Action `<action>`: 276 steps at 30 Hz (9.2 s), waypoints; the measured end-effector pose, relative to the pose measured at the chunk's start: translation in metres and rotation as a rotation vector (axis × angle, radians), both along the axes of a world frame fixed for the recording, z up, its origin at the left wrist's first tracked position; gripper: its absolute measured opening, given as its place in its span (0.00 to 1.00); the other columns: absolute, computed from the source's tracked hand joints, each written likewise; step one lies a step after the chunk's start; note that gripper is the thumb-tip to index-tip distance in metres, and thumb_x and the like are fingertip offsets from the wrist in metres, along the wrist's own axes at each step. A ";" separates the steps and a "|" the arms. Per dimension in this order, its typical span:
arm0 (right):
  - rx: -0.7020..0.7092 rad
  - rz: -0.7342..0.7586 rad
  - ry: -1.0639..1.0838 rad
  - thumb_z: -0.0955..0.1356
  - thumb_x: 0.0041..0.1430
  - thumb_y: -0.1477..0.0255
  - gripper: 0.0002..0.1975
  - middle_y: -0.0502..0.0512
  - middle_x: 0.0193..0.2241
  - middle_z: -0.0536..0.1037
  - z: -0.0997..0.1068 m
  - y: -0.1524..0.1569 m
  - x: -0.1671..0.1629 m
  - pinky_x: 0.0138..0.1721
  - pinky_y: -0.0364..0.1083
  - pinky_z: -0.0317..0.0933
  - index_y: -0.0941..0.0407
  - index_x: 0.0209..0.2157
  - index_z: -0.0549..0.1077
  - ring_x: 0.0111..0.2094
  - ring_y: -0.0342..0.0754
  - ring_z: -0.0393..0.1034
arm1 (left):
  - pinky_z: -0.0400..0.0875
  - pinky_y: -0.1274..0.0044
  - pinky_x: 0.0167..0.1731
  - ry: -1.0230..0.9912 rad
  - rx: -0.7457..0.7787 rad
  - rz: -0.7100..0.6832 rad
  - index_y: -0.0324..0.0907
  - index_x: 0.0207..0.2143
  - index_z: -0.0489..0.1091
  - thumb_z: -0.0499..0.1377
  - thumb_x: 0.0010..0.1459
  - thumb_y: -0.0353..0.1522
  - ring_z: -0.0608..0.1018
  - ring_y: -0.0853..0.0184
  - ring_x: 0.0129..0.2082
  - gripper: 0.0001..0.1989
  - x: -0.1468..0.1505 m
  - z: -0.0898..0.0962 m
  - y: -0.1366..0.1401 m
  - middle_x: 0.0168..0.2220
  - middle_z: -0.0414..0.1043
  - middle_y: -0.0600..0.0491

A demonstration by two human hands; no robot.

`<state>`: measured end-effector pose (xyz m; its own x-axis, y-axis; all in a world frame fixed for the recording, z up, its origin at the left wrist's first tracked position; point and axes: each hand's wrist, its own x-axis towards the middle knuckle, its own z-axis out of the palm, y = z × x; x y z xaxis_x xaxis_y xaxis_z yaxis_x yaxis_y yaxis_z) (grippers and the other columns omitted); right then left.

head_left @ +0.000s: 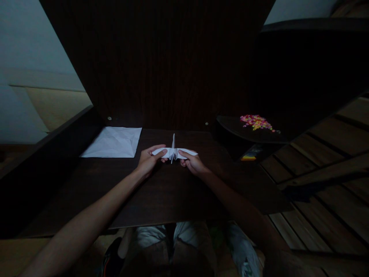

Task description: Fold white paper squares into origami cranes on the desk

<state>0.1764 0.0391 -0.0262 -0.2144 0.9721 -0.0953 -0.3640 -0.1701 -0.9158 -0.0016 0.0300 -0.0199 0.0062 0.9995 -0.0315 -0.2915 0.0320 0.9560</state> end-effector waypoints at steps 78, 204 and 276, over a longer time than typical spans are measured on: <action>-0.146 0.077 0.073 0.72 0.42 0.69 0.16 0.41 0.10 0.57 0.004 0.008 0.022 0.12 0.37 0.38 0.57 0.15 0.61 0.12 0.33 0.44 | 0.70 0.73 0.38 0.405 0.413 -0.176 0.41 0.38 0.77 0.68 0.44 0.33 0.76 0.64 0.36 0.16 -0.015 0.026 -0.012 0.37 0.75 0.48; 0.812 -0.229 -0.618 0.70 0.54 0.66 0.09 0.55 0.30 0.76 0.002 -0.010 0.016 0.16 0.39 0.62 0.58 0.30 0.76 0.18 0.38 0.67 | 0.71 0.73 0.38 0.671 0.599 0.082 0.42 0.48 0.65 0.60 0.56 0.36 0.75 0.67 0.34 0.17 -0.015 -0.003 -0.014 0.35 0.72 0.52; -0.139 0.116 -0.058 0.74 0.40 0.67 0.13 0.45 0.13 0.66 0.005 -0.006 0.007 0.14 0.38 0.36 0.60 0.26 0.72 0.13 0.34 0.53 | 0.67 0.83 0.23 -0.020 -0.067 -0.426 0.40 0.51 0.64 0.70 0.44 0.34 0.76 0.71 0.23 0.31 -0.009 0.005 -0.018 0.28 0.75 0.53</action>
